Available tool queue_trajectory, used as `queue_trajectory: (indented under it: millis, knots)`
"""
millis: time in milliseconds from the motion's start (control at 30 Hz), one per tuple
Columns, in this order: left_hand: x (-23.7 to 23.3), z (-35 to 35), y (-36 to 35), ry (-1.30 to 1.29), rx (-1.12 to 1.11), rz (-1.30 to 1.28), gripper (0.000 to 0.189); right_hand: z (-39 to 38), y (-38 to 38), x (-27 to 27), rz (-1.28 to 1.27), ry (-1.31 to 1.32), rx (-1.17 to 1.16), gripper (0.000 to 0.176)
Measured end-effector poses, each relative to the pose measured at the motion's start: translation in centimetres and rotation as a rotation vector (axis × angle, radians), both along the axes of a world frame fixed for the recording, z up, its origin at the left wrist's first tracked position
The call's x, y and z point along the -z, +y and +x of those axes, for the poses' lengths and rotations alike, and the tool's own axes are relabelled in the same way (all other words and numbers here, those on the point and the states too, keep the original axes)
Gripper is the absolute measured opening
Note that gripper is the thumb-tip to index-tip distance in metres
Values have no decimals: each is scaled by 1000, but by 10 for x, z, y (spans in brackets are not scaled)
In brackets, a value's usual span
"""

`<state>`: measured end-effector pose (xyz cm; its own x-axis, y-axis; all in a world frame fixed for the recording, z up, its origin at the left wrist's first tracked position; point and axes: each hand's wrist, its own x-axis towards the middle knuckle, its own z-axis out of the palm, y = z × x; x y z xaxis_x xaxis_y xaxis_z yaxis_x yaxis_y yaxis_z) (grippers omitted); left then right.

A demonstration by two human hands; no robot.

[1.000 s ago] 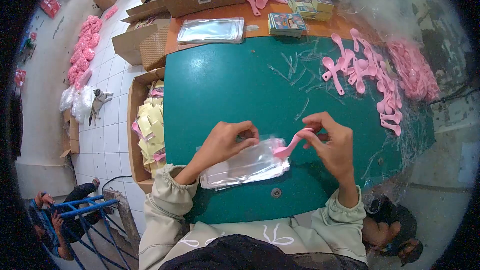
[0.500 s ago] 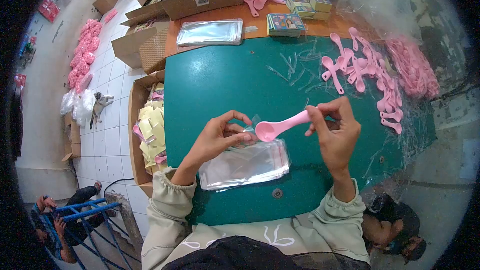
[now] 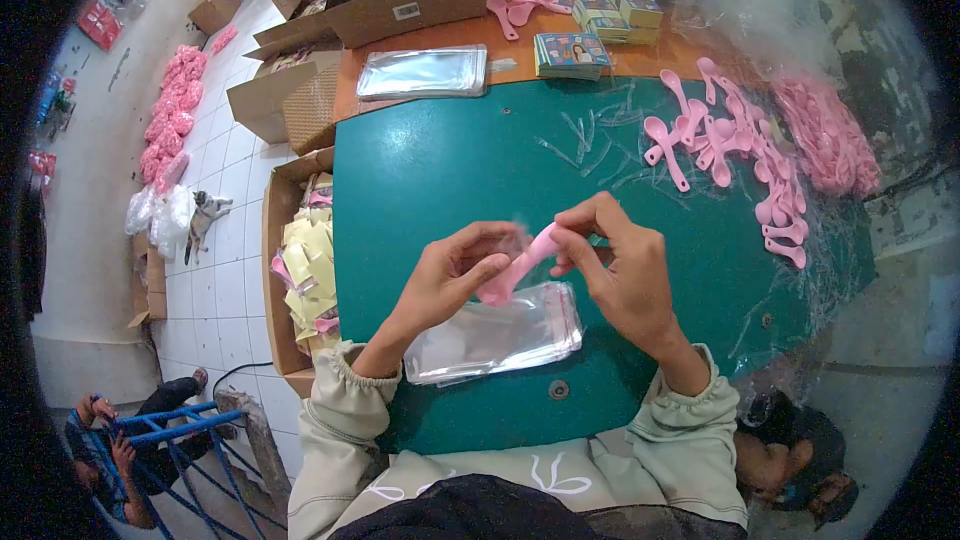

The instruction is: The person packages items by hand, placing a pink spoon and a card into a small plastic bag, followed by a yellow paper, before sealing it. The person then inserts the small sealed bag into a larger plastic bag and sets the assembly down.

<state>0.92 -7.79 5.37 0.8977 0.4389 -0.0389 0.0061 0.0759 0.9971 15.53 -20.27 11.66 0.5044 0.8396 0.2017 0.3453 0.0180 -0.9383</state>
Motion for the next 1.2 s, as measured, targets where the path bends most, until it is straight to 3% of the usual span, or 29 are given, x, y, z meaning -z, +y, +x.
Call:
queue_trajectory:
  millis: [67, 200, 267, 333, 400, 433, 500, 567, 667, 700, 800, 1000, 1100, 1167, 1200]
  knots:
    - [-16, -2, 6, 160, -12, 210, 27, 2, 1, -1, 25, -54, 18, 6]
    - [-15, 0, 18, 66, 40, 242, 25, 6, 7, -5, 28, -107, -38, 13]
    - [-13, 4, 20, -64, -26, 138, 27, 10, 17, -9, 116, -425, -303, 20]
    - [-22, 3, 21, -163, -79, 50, 28, 29, 36, -14, 159, -416, -603, 26]
    - [-25, 0, 22, -216, -115, 2, 29, 80, 64, -14, 83, -161, -724, 37]
    - [-25, -2, 25, -221, -126, 3, 29, 113, 84, -9, 16, -84, -684, 44]
    - [-27, -5, 28, -236, -130, -15, 29, 183, 134, 32, -210, -445, -97, 44]
    - [-30, -6, 29, -256, -109, -51, 29, 231, 164, 63, -287, -763, 219, 45]
    - [-31, -6, 28, -254, -114, -87, 30, 262, 186, 95, -589, -782, 263, 49]
    - [-29, -7, 31, -258, -92, -66, 31, 244, 183, 87, -521, -767, 352, 41]
    - [-28, -7, 32, -186, -74, -132, 32, 223, 179, 83, -218, -1080, 565, 32]
    - [-24, -5, 34, -113, -69, -223, 33, 236, 174, 75, -104, -1195, 524, 24]
    - [-25, -6, 35, -87, -92, -226, 33, 191, 146, 33, 40, -684, 339, 21]
    - [-22, -6, 38, -85, -93, -205, 33, 133, 109, -3, 38, -145, 69, 16]
    - [-20, -6, 39, -83, -93, -195, 33, 105, 92, -15, 71, -76, -26, 13]
